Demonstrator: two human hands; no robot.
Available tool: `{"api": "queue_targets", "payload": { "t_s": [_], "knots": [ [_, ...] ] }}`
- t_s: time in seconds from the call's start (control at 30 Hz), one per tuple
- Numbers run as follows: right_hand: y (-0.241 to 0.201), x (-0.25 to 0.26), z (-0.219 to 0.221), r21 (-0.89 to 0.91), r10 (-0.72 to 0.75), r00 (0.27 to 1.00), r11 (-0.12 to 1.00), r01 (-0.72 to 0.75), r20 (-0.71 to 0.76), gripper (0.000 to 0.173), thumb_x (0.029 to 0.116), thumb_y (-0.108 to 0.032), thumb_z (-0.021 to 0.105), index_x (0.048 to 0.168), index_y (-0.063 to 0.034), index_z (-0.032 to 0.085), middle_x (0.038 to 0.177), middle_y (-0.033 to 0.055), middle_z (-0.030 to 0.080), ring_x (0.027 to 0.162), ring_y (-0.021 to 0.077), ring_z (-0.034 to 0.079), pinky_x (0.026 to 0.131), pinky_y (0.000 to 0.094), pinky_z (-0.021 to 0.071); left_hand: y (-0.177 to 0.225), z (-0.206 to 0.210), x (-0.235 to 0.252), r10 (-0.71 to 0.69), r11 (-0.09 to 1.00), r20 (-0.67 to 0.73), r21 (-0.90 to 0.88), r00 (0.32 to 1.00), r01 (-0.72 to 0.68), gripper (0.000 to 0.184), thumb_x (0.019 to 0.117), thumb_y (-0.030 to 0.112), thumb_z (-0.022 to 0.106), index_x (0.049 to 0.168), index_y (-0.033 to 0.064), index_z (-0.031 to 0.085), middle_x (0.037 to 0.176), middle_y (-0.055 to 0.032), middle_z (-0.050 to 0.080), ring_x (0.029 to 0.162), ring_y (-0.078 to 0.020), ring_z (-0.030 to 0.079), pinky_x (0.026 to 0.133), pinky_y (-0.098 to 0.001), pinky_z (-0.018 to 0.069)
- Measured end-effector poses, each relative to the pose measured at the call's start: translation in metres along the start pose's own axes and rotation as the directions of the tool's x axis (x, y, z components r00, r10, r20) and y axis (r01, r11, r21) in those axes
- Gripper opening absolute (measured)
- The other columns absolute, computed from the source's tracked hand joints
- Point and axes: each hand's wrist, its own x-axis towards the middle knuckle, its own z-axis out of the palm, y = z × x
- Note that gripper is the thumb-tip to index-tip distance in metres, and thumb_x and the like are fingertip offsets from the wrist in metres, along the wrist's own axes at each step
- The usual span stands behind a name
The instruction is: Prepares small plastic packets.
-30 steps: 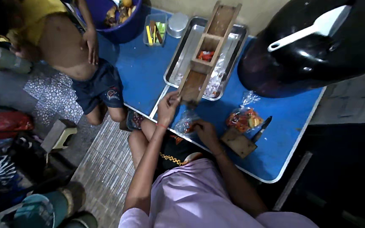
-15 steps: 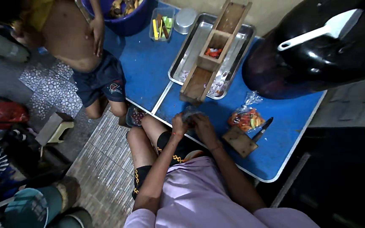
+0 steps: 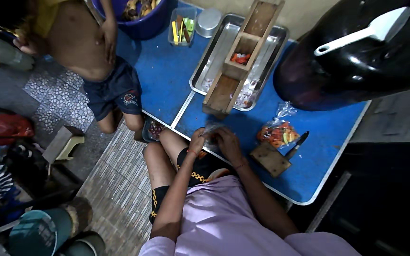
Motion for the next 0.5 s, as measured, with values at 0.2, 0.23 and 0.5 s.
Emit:
{"api": "queue_targets", "payload": {
  "t_s": [0.2,0.23,0.5],
  "knots": [
    [0.002,0.0,0.001,0.009,-0.009,0.999,1.0,0.009,0.038,0.024,0.0964,-0.008,0.068,0.118,0.0009,0.072,0.115,0.0222,0.071,0.106,0.0392,0.07,0.091,0.0563,0.057,-0.011,0.005,0.005,-0.042,0.988,-0.012,-0.147,0.999,0.04,0.026,0.1058,0.017,0.052,0.125,0.002,0.062,0.117,-0.016,0.065,0.1,-0.0219,0.061,0.088,-0.0429,0.0505],
    [0.002,0.0,0.001,0.004,-0.007,0.999,1.0,0.007,0.047,0.025,0.0966,-0.009,0.068,0.119,0.0006,0.072,0.115,0.022,0.071,0.107,0.0392,0.07,0.093,0.0567,0.0564,-0.01,0.006,0.005,-0.053,0.986,-0.019,-0.159,0.998,0.049,0.027,0.1064,0.018,0.051,0.126,0.0019,0.061,0.118,-0.0163,0.064,0.101,-0.0221,0.061,0.089,-0.0431,0.0505],
    [-0.012,-0.001,-0.013,0.123,0.117,0.993,0.985,-0.117,0.014,0.025,0.0996,-0.01,0.063,0.121,0.0006,0.072,0.115,0.0217,0.073,0.108,0.0385,0.07,0.094,0.058,0.0546,-0.01,0.008,0.006,-0.052,0.989,-0.06,-0.138,0.997,0.044,0.032,0.1061,0.014,0.053,0.134,-0.0009,0.054,0.121,-0.0214,0.063,0.103,-0.0263,0.062,0.091,-0.0447,0.0513]
  ]
}}
